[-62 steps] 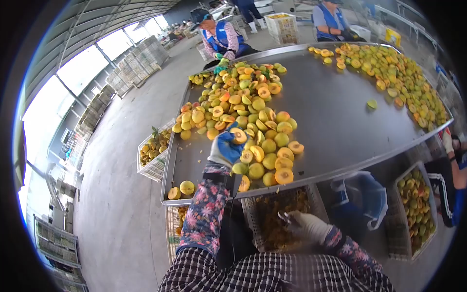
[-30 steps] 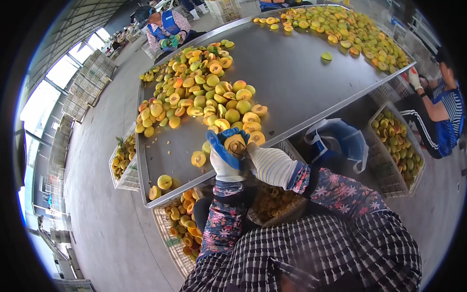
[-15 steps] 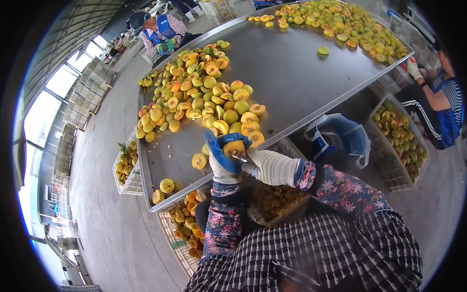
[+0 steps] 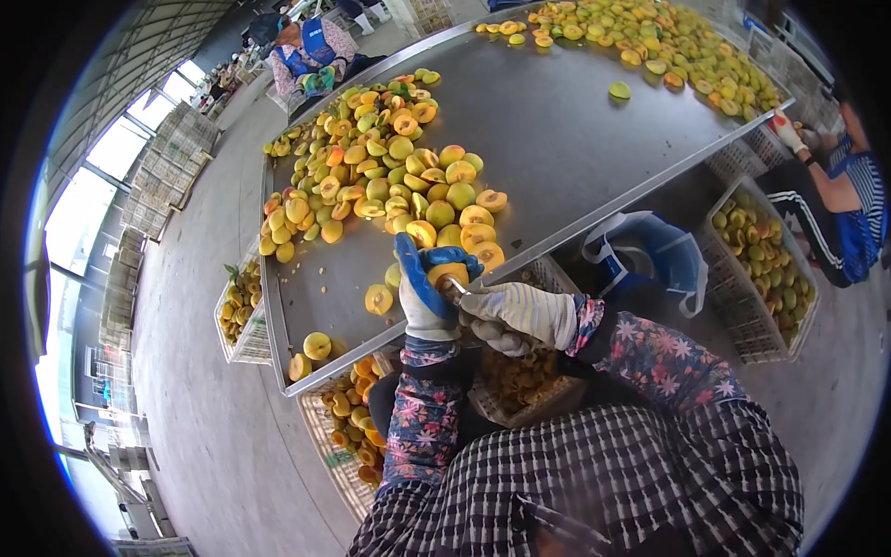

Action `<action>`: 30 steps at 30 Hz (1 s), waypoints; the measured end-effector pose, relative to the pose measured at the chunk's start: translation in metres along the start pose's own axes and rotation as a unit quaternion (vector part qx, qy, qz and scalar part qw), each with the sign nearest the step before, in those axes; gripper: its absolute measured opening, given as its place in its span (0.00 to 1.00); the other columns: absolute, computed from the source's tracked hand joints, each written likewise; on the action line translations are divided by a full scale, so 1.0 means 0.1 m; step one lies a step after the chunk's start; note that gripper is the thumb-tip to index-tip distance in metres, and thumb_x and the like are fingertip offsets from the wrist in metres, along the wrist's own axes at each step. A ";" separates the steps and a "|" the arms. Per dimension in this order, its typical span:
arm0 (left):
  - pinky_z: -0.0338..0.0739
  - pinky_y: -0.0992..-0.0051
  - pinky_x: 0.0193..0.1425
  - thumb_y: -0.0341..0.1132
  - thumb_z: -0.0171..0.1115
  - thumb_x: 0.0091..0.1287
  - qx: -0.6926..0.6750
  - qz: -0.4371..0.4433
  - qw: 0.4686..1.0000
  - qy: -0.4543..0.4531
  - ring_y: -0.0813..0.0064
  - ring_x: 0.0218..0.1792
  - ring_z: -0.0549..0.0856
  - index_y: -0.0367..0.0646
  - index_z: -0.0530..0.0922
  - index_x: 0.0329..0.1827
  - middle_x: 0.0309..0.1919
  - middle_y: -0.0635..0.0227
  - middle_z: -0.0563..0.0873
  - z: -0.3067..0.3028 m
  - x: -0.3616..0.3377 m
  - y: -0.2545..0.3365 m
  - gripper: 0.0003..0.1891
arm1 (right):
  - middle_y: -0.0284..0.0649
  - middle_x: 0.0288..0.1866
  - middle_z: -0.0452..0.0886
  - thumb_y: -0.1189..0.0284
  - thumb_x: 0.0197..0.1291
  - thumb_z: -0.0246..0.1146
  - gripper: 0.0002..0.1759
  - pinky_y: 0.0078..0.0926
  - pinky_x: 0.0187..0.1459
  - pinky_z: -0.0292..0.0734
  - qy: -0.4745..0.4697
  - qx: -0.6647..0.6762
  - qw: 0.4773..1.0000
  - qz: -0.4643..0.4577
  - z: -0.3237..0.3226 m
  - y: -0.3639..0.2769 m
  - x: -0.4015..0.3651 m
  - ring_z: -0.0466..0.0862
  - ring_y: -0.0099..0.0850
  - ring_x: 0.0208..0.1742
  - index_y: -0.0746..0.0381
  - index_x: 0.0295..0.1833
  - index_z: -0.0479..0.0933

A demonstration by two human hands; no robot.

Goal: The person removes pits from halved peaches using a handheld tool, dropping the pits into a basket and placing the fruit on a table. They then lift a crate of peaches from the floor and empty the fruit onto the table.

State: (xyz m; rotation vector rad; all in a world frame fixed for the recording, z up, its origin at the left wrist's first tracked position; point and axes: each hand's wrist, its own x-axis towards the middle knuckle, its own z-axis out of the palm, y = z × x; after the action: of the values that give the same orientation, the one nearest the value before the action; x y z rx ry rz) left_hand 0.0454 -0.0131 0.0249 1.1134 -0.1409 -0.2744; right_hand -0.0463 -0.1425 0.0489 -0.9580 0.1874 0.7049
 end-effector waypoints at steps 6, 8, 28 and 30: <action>0.82 0.62 0.38 0.56 0.50 0.75 -0.172 -0.192 0.964 -0.063 0.64 0.26 0.82 0.39 0.78 0.29 0.22 0.62 0.81 -0.04 0.05 0.04 0.28 | 0.29 0.23 0.71 0.54 0.73 0.54 0.17 0.20 0.20 0.67 0.081 -0.274 0.954 -0.087 -0.03 0.11 0.04 0.72 0.18 0.18 0.57 0.44 0.73; 0.82 0.60 0.38 0.59 0.52 0.74 -0.208 -0.231 0.949 -0.059 0.58 0.29 0.84 0.36 0.78 0.35 0.25 0.59 0.82 -0.15 0.14 -0.15 0.29 | 0.27 0.23 0.70 0.54 0.73 0.55 0.15 0.18 0.21 0.66 0.082 -0.283 0.951 -0.097 -0.03 0.14 0.06 0.71 0.18 0.19 0.55 0.44 0.74; 0.81 0.56 0.50 0.57 0.54 0.73 -0.291 -0.197 0.936 -0.030 0.58 0.40 0.83 0.40 0.79 0.36 0.35 0.61 0.84 0.11 -0.09 -0.30 0.26 | 0.29 0.25 0.73 0.55 0.72 0.57 0.18 0.19 0.23 0.67 0.081 -0.151 0.985 -0.018 -0.22 0.30 -0.77 0.72 0.20 0.22 0.60 0.47 0.75; 0.81 0.55 0.50 0.58 0.55 0.72 -0.287 -0.192 0.939 0.000 0.55 0.41 0.84 0.41 0.79 0.36 0.36 0.61 0.84 0.06 -0.13 -0.21 0.25 | 0.36 0.30 0.78 0.56 0.72 0.56 0.19 0.25 0.31 0.75 0.107 -0.261 0.957 -0.063 -0.41 0.44 -0.75 0.80 0.28 0.28 0.62 0.50 0.74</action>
State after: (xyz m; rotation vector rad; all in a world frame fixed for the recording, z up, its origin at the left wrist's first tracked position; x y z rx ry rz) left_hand 0.0278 -0.0236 0.0089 0.5491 0.1567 -0.6207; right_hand -0.1248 -0.1941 0.0289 -1.5427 0.1291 0.5381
